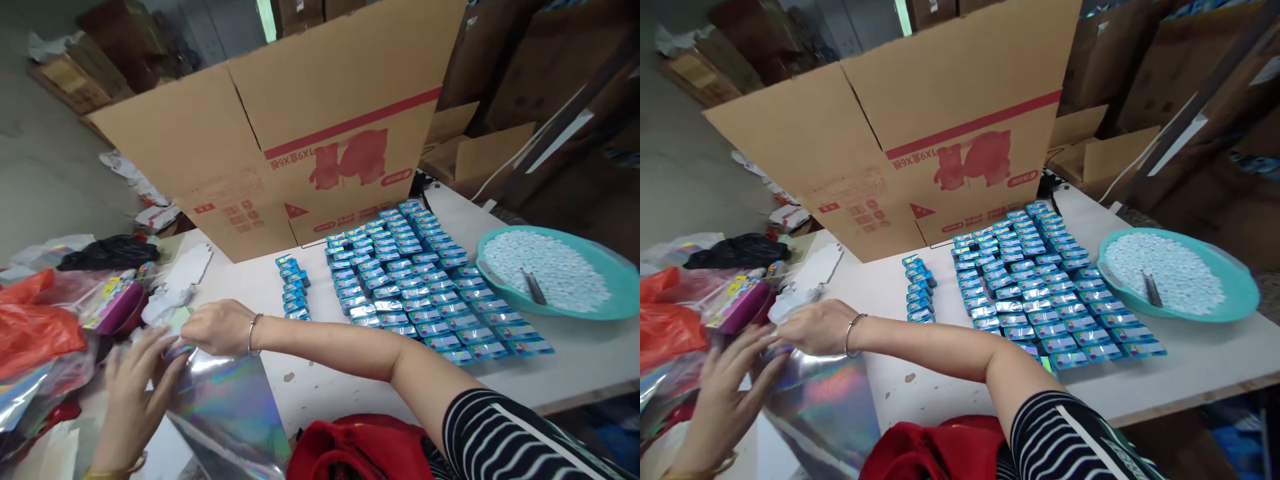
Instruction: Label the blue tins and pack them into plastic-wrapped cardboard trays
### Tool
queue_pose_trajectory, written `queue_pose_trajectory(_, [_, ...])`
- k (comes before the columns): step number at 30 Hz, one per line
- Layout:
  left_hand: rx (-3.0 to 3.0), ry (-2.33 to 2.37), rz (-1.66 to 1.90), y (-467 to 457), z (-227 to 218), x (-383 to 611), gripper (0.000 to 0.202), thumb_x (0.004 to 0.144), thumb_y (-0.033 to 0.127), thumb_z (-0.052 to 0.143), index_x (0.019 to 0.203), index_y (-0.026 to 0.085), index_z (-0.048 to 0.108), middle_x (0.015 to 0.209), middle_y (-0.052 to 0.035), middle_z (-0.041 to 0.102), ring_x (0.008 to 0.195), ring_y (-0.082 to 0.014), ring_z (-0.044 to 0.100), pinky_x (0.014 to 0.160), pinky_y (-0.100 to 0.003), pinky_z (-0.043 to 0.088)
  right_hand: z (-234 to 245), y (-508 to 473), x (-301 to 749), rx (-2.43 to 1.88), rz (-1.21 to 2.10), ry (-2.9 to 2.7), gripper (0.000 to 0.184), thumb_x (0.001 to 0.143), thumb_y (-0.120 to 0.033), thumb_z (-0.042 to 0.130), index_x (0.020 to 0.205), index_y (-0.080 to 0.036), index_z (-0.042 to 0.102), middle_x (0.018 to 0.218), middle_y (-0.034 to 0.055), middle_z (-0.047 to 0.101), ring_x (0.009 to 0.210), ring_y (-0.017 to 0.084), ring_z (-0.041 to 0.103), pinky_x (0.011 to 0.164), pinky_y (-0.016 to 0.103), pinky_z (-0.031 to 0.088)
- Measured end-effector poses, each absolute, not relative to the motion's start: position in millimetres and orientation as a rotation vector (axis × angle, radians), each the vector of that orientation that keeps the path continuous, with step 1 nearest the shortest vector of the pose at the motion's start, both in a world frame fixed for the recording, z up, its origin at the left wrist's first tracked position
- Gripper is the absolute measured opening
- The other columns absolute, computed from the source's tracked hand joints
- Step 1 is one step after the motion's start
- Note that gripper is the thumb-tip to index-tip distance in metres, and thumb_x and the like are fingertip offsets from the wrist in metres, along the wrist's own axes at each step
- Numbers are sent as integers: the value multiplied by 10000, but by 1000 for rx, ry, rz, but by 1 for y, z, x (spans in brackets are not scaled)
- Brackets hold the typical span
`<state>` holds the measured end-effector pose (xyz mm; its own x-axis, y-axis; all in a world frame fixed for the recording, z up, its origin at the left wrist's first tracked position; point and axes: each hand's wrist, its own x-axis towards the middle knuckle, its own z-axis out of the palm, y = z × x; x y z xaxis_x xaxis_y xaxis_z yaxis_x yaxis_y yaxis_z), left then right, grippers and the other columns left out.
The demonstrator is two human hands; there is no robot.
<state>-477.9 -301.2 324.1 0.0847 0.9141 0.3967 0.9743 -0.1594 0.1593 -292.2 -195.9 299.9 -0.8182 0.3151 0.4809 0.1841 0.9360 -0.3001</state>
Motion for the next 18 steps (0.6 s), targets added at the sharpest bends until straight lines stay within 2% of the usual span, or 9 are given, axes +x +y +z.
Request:
queue_pose_trajectory(2, [-2338, -1992, -594, -295, 316, -472, 325, 832, 534, 489, 849, 241, 629, 830, -25, 660, 767, -197, 603, 725, -314, 468, 290, -191, -293, -324, 325, -2583, 268, 984, -308, 413, 892, -166, 621, 967, 42, 689, 899, 171, 594, 678, 279, 364])
queue_pose_trajectory(5, [-2479, -2193, -431, -285, 313, -477, 381, 829, 554, 483, 702, 211, 591, 633, 4, 591, 591, -143, 533, 567, -244, 417, 268, -182, -291, -364, 398, -2648, 281, 980, -342, 427, 901, -168, 632, 976, 45, 693, 898, 175, 606, 662, 278, 359])
queue_pose_trajectory(10, [-2483, -2521, -146, -257, 312, -488, 456, 821, 591, 432, 583, 204, 477, 530, 21, 497, 536, -130, 457, 507, -233, 353, 230, -162, -290, -511, 556, -2626, 330, 977, -383, 430, 857, -163, 644, 927, 60, 700, 852, 167, 617, 652, 265, 338])
queue_pose_trajectory(14, [-2325, -2678, -188, -235, 299, -502, 453, 769, 624, 462, 594, 206, 470, 533, 31, 454, 550, -131, 434, 522, -232, 342, 207, -143, -294, -563, 644, -2651, 340, 986, -368, 415, 845, -159, 644, 900, 69, 694, 842, 157, 608, 668, 257, 328])
queue_pose_trajectory(18, [-2331, -2940, -248, -229, 261, -520, 506, 715, 682, 464, 563, 200, 468, 527, 34, 437, 532, -126, 413, 522, -243, 350, 178, -132, -298, -524, 770, -2772, 284, 988, -300, 415, 882, -175, 646, 940, 62, 692, 838, 152, 603, 652, 256, 312])
